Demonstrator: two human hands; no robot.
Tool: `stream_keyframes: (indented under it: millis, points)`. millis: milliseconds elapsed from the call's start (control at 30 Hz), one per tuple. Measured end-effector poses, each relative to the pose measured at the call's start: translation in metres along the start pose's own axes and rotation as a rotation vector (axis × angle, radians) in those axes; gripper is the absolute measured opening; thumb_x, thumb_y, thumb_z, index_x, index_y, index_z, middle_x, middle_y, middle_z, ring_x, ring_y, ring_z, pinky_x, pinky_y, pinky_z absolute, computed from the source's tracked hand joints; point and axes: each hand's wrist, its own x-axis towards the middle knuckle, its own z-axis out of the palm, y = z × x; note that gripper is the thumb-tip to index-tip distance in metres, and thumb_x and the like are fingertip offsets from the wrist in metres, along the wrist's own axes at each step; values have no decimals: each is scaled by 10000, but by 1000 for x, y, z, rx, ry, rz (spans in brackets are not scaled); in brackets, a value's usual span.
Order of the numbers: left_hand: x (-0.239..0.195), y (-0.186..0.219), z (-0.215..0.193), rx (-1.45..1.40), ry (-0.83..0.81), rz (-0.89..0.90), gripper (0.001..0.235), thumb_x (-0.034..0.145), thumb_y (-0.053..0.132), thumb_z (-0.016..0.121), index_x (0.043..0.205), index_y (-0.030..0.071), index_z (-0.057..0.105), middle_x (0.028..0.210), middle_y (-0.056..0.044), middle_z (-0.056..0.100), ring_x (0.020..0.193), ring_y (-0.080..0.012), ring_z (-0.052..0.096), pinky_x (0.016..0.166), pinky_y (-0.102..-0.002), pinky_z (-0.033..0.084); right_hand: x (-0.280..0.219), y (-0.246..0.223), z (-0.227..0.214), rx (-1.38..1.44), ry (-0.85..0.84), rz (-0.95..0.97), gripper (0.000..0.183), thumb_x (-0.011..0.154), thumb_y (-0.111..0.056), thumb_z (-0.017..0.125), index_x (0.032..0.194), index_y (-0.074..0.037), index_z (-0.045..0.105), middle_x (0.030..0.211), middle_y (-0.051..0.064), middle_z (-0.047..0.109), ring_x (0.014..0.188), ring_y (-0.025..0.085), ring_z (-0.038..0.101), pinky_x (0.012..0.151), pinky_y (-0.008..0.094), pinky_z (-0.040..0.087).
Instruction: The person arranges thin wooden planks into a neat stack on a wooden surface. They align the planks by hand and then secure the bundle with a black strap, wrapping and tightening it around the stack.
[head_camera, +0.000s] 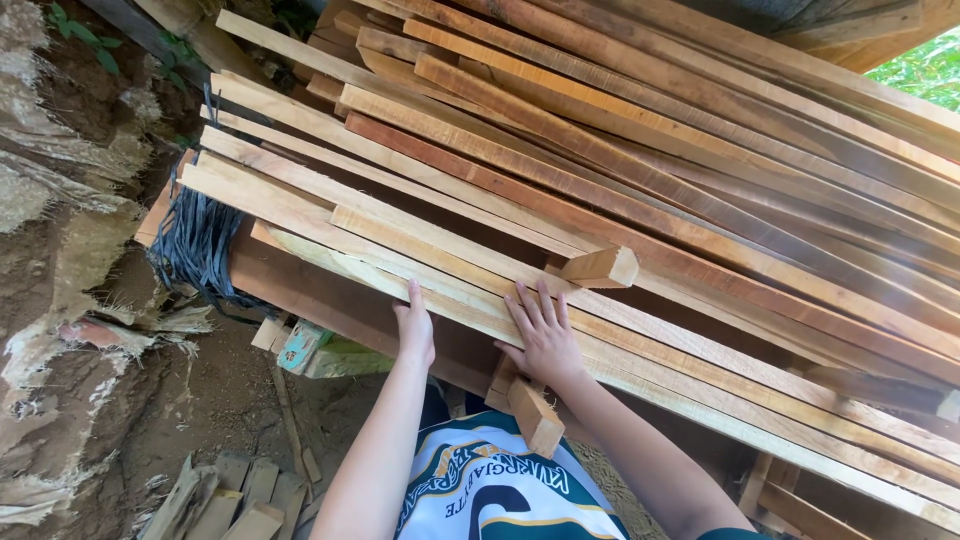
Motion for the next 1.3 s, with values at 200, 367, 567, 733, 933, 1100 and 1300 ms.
stream_keyframes:
  millis: [200, 367, 567, 733, 933, 1100, 1300]
  points:
    - [7, -1, -15, 30, -64, -25, 1002, 1020, 494, 635, 1590, -65, 30, 1615, -347, 132, 1509, -484, 225, 1128, -598, 409, 1, 2, -5, 69, 24, 16, 888, 827, -743, 609, 1542, -253, 419, 1641, 26, 339, 1552, 323, 214, 1244, 555, 144]
    - [54, -35, -56, 166, -66, 21, 1019, 972, 394, 753, 1588, -37, 65, 1589, -342, 213, 1485, -480, 276, 1107, -624, 408, 7, 3, -13, 102, 80, 8, 804, 820, -756, 616, 1449, -264, 524, 1568, 10, 421, 1492, 297, 310, 1180, 524, 233]
    - [44, 0, -85, 191, -259, -111, 918, 992, 441, 696, 1570, -67, 195, 1590, -326, 298, 1430, -472, 411, 1114, -639, 361, 53, 0, -15, 152, 216, -100, 527, 847, -608, 696, 1246, -267, 654, 1349, -49, 588, 1312, 257, 532, 1010, 426, 455]
    - [77, 27, -131, 222, -312, -152, 861, 1006, 479, 659, 1566, -41, 263, 1592, -277, 363, 1410, -461, 449, 1121, -610, 355, 114, -31, -31, 246, 78, -169, 443, 902, -492, 679, 1250, -219, 639, 1315, -26, 602, 1246, 261, 584, 948, 424, 533]
    - [152, 61, -209, 249, -88, -17, 692, 1011, 409, 678, 1517, 22, 410, 1505, -234, 503, 1298, -394, 587, 1029, -537, 469, 186, -108, -44, 182, -112, -261, 438, 944, -519, 603, 1224, -184, 628, 1376, 22, 562, 1327, 278, 525, 974, 433, 498]
    - [241, 73, -279, 553, 149, 367, 284, 944, 320, 767, 1188, 176, 744, 1163, -122, 735, 1076, -301, 712, 891, -349, 575, 231, -201, -53, 506, -72, -370, 296, 979, -361, 611, 1175, -143, 654, 1125, 91, 687, 1019, 337, 705, 819, 442, 587]
    - [273, 125, -296, 809, 150, 579, 358, 953, 231, 702, 1300, 145, 684, 1280, -135, 649, 982, -300, 742, 805, -409, 621, 272, -325, -9, 805, -284, -215, 360, 939, -362, 676, 1213, -131, 638, 1074, 103, 714, 919, 307, 748, 724, 444, 609]
